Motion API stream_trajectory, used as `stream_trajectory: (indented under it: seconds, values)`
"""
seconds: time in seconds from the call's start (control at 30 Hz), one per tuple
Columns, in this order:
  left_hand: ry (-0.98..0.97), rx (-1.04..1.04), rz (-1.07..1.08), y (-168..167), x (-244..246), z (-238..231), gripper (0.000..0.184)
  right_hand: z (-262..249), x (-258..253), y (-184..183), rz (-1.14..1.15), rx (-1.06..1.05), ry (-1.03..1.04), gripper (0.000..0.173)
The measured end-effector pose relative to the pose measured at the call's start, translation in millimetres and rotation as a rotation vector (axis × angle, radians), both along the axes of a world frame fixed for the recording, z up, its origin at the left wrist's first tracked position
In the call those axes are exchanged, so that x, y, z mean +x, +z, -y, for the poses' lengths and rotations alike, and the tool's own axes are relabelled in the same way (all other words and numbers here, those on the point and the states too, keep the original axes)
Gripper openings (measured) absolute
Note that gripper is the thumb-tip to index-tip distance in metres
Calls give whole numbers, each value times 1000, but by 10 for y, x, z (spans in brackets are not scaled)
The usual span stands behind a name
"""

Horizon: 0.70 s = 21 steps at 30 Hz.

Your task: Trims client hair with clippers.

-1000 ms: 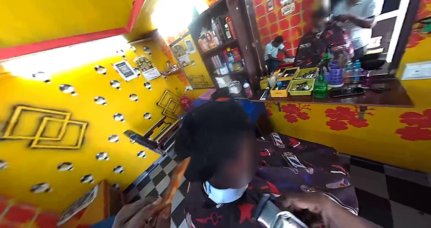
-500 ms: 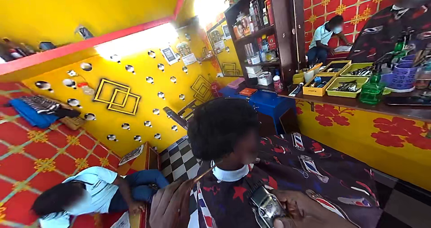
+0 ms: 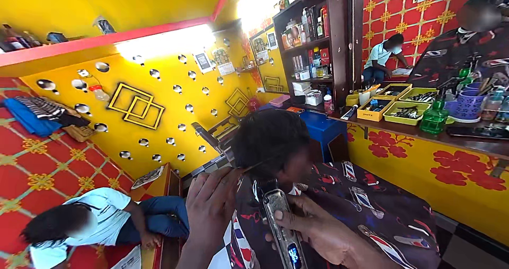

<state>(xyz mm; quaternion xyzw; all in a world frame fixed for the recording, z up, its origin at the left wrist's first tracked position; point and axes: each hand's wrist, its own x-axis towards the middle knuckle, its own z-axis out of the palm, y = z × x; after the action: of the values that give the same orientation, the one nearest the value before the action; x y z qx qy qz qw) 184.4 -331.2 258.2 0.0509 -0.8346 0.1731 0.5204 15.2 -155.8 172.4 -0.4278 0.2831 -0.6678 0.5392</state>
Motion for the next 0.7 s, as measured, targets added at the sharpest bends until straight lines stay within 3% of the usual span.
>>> stream_trajectory:
  seconds: [0.23,0.7]
  values:
    - [67,73,-3,20,-5,-124,21,120,34,105,326,27,61,40]
    - [119,122,-9,53,18,-259,20,182,-221,-18,455,-125,141,37]
